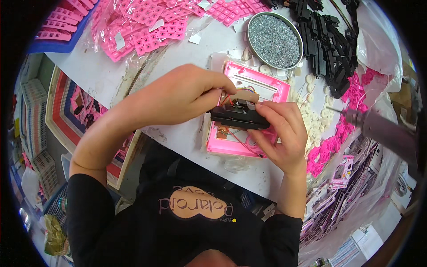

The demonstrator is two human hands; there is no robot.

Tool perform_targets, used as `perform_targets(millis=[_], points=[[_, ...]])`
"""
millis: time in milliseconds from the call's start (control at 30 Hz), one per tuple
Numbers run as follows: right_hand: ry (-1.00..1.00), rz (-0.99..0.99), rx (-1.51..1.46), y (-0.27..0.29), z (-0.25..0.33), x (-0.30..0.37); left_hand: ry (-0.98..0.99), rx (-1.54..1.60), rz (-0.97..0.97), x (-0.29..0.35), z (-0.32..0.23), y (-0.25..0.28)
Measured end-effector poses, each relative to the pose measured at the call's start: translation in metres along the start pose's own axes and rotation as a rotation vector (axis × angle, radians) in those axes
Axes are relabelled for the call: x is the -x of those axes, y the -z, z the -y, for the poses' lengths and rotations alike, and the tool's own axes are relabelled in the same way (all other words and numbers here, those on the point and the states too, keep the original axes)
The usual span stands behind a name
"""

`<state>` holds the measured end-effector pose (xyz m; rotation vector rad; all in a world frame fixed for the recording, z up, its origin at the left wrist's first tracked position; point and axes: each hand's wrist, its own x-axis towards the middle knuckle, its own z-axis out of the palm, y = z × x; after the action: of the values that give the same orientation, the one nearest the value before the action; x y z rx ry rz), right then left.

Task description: Assembling the internal electronic components and outer casing of a toy piggy bank.

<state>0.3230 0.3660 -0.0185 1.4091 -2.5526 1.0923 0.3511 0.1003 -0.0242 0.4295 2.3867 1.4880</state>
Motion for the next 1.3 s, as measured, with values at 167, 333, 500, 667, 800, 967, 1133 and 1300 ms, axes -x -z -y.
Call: perform_targets(millis=[167, 333, 500, 667, 800, 967, 1133, 1300], points=[[0.018, -0.042, 0.017, 0.001, 0.0, 0.002, -0.002, -0.03, 0.034, 0.005, 0.004, -0.003], [-0.333, -0.151, -0.199, 0.001, -0.004, 0.007, -0.009, -0.016, 0.02, 0.005, 0.014, -0.007], [-0.832, -0.038, -0.387, 0.013, -0.015, -0.031, 0.299, 0.449, 0.025, 0.004, 0.008, -0.017], [-0.858, 0.171, -0.082, 0.019, -0.037, -0.057, 0.234, 0.386, -0.041, 0.008, 0.014, -0.027], [-0.702, 0.26, 0.182, 0.026, -0.03, -0.065, -0.05, -0.312, -0.296, 0.017, 0.003, -0.034], [-0.685, 0.311, 0.459, 0.025, -0.028, -0.069, -0.35, -0.64, -0.44, -0.004, -0.001, -0.037], [-0.053, 0.081, 0.107, 0.028, -0.03, -0.041, -0.32, -0.668, -0.376, -0.006, 0.007, -0.039], [-0.038, -0.226, 0.259, -0.02, -0.035, -0.008, -0.353, -0.734, -0.399, -0.008, 0.007, -0.039]])
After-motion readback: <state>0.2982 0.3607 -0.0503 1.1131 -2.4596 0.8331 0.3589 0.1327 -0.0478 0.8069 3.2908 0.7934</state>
